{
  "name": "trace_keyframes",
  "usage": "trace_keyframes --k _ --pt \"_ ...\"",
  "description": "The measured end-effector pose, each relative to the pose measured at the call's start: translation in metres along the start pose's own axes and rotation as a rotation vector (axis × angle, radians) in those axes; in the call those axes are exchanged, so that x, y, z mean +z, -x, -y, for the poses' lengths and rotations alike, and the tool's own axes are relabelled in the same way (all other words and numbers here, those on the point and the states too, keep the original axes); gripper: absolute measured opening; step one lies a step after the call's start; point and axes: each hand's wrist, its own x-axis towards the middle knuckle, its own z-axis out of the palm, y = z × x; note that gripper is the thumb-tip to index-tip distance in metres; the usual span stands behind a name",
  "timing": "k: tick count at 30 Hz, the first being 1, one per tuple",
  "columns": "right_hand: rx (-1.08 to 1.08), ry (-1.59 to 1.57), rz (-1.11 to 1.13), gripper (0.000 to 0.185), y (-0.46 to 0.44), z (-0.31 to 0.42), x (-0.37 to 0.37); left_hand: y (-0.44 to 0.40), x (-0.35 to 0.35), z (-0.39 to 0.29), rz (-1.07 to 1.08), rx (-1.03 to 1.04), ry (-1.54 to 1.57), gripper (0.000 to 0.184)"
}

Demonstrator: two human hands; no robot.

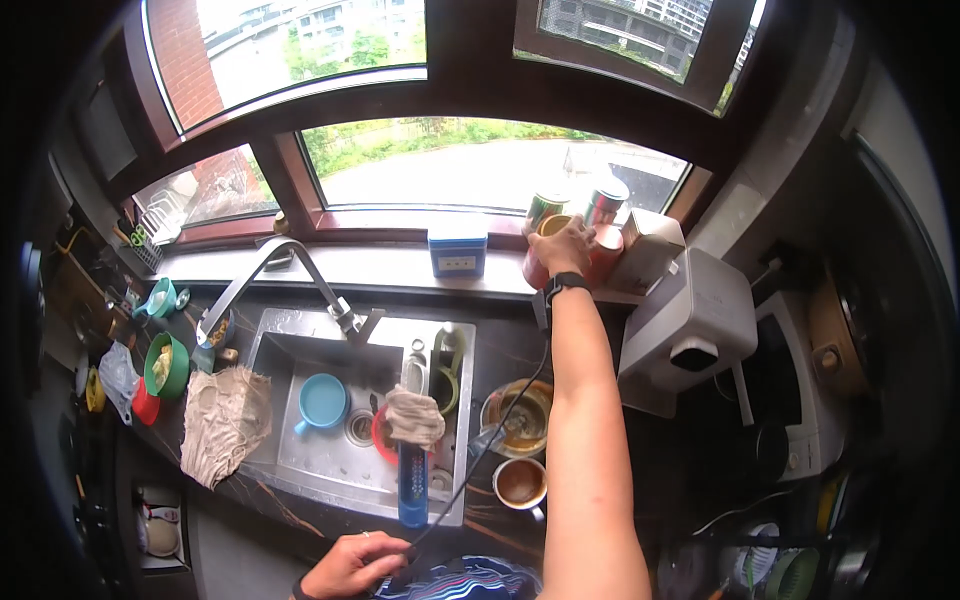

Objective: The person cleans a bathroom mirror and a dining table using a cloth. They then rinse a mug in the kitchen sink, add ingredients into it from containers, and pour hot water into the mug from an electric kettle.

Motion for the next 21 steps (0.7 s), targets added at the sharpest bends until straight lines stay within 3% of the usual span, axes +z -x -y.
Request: trace_keyframes --k 11,14,16,18,19,21 --pt "-0.046 0.115 0.149 0.104 -0.059 -0.007 0.063 -0.054 0.0 0.028 -0.174 -0.174 0.152 0.023" --pt "-0.289 0.025 -0.501 0.073 -0.089 -0.014 0.071 -0.065 -0.001 0.029 -0.162 -0.16 0.148 0.023" --pt "-0.395 -0.172 -0.627 0.057 -0.119 -0.033 0.043 -0.072 0.003 0.024 -0.174 -0.148 0.155 0.025" --pt "-0.327 -0.091 -0.814 0.055 -0.148 -0.048 0.034 -0.078 0.006 0.017 -0.191 -0.128 0.159 0.027" --pt "-0.316 -0.118 -0.865 0.057 -0.156 -0.052 0.032 -0.082 0.009 0.012 -0.204 -0.113 0.111 0.03" --pt "-0.185 -0.213 -0.629 0.079 -0.175 -0.06 0.025 -0.09 0.005 -0.002 -0.141 -0.134 0.001 0.042"
